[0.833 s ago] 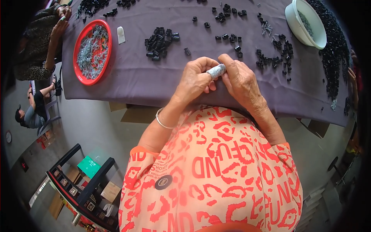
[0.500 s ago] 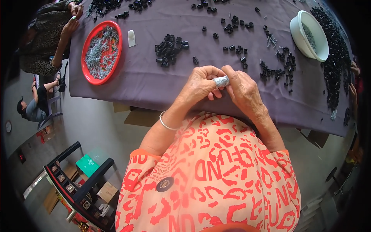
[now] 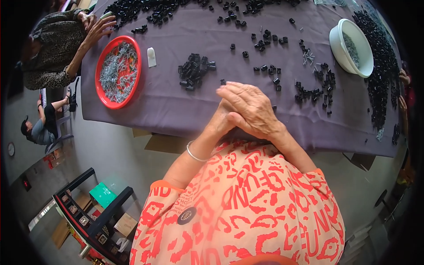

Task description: The person assembles small plastic components by picking up springs and plastic parts from the table and inserting the springs into the plastic parts by hand.

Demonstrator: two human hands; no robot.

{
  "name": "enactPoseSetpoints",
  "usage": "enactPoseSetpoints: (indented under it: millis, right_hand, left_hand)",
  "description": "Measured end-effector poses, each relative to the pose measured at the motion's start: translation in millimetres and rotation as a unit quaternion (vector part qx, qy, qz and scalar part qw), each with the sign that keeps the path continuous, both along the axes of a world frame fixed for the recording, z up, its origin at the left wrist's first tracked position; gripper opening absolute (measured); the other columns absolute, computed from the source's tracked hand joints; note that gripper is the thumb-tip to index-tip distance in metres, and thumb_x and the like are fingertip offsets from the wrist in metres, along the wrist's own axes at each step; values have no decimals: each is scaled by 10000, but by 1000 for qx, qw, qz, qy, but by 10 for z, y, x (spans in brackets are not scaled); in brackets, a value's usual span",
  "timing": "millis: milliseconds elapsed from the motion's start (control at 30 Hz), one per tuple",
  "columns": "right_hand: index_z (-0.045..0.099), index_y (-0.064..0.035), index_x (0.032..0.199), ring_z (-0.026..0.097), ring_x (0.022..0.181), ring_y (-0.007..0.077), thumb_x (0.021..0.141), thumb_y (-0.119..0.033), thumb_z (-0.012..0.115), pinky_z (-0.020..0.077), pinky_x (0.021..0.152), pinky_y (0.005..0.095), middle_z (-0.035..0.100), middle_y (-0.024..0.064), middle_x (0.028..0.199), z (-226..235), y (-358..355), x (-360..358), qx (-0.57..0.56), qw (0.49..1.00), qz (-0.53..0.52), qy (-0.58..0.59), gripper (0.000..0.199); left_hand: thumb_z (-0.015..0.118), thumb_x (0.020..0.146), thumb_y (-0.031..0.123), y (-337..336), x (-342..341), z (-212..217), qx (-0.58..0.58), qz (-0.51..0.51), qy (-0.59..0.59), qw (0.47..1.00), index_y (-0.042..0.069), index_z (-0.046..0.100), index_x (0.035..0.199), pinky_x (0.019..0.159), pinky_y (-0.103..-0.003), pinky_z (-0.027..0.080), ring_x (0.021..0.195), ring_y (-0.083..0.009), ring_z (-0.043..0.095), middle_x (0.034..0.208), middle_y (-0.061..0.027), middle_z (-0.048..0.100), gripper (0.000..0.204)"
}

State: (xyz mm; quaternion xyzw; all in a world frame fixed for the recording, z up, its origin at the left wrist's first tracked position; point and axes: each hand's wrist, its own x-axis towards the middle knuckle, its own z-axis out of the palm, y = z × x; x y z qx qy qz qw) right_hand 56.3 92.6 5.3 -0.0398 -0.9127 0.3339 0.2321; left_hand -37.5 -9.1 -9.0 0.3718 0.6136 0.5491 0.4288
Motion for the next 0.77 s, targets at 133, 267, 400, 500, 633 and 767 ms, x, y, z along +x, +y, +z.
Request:
enactPoseSetpoints:
  millis: [133,267,400,500,633,767]
  right_hand:
    - [597,-80,1170,587,1068,298,916,-508,383,445,923,408,622,117,1128,-85,-19,-41,-22,1000,-9,-3,542]
    - [602,-88,1165,587,1064,295,913,-514,384,444,927,407,619,119,1132,-68,-18,-57,-34,999,-8,-16,541]
    - [613,-93,1103,596,1024,260,870,-460,480,454,909,389,631,85,1062,-90,-8,-65,-21,1000,-14,15,456]
    - [612,-92,1099,585,1038,262,877,-471,471,438,927,399,628,87,1065,-144,12,-46,-30,999,-7,25,461]
    - [608,-93,1102,565,1061,265,878,-480,473,405,960,414,617,97,1086,-146,13,-21,-57,998,2,3,467]
    - [596,-76,1116,550,1090,309,889,-499,443,382,987,436,598,138,1127,-102,27,27,-65,997,-12,36,504]
  left_hand:
    - [630,806,145,-42,-22,50,-26,-17,16,999,-2,520,1112,834,-324,455,1006,-228,547,1061,-118,560,357]
    - [624,825,161,-72,-46,94,-52,-35,33,997,5,492,1166,905,-338,430,1089,-240,505,1148,-129,518,397]
    - [620,840,172,-79,-52,92,-71,-54,48,995,9,472,1206,958,-349,412,1151,-250,473,1213,-136,487,428]
    - [587,825,133,-101,-13,-10,-65,-45,54,995,-9,474,1179,910,-378,422,1110,-291,496,1168,-177,494,398]
    - [585,832,133,-70,-14,-170,-63,-41,156,985,0,479,1183,942,-375,402,1121,-300,487,1160,-180,501,390]
    - [661,781,184,-10,-67,-80,-154,-40,-36,987,19,452,1220,987,-368,370,1214,-289,441,1275,-196,449,513]
